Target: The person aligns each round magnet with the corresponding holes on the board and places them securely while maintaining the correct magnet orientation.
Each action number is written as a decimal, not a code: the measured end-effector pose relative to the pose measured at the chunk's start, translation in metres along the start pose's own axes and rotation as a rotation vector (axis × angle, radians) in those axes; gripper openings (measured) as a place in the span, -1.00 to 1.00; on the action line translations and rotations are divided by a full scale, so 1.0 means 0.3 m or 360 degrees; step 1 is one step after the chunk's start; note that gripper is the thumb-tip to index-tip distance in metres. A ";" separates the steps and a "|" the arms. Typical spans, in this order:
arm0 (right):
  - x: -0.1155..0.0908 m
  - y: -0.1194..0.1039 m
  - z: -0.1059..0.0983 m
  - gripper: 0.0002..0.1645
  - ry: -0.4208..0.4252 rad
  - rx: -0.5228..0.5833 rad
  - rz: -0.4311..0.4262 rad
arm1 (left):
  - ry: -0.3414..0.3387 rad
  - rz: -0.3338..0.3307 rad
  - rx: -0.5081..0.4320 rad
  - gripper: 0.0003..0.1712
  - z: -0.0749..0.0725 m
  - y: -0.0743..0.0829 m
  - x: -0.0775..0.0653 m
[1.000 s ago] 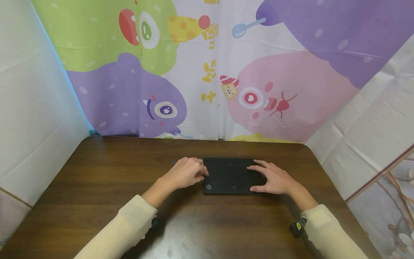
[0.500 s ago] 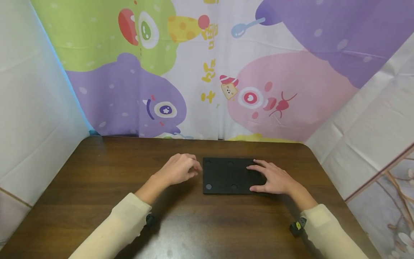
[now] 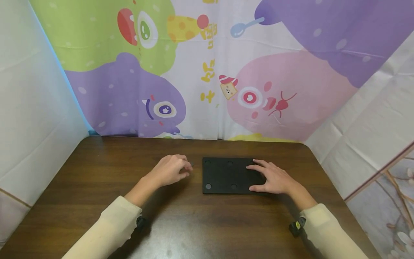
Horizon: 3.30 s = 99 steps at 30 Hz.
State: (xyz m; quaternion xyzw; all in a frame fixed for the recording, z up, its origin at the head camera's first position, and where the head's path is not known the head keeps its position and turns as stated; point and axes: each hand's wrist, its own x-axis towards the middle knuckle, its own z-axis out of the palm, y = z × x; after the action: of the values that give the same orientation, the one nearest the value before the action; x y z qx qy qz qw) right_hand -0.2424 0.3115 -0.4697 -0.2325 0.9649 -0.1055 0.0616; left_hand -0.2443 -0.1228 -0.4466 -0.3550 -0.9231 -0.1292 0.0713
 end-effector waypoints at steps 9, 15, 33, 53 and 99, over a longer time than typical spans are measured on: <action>-0.002 0.000 -0.001 0.03 -0.0014 0.0013 0.0008 | -0.0008 -0.0019 0.0009 -0.89 -0.005 -0.020 -0.036; -0.004 0.001 -0.001 0.03 -0.0013 0.0011 0.0005 | 0.0004 -0.0030 0.0033 -0.88 -0.011 -0.035 -0.058; -0.006 0.000 -0.001 0.03 -0.0014 0.0022 0.0008 | 0.0014 -0.0135 -0.0005 -0.71 -0.040 -0.077 -0.105; -0.007 0.000 -0.001 0.02 -0.0009 0.0017 -0.0005 | -0.0088 -0.0181 -0.0034 -0.63 -0.022 -0.076 -0.148; -0.009 -0.003 -0.003 0.01 -0.0002 0.0022 0.0007 | -0.0155 -0.0101 -0.0061 -0.90 -0.005 -0.087 -0.166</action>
State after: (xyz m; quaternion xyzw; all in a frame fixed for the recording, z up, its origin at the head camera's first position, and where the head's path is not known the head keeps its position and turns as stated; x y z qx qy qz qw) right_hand -0.2397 0.3121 -0.4683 -0.2300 0.9646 -0.1120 0.0641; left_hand -0.2251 -0.1737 -0.4611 -0.3326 -0.9337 -0.1316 0.0154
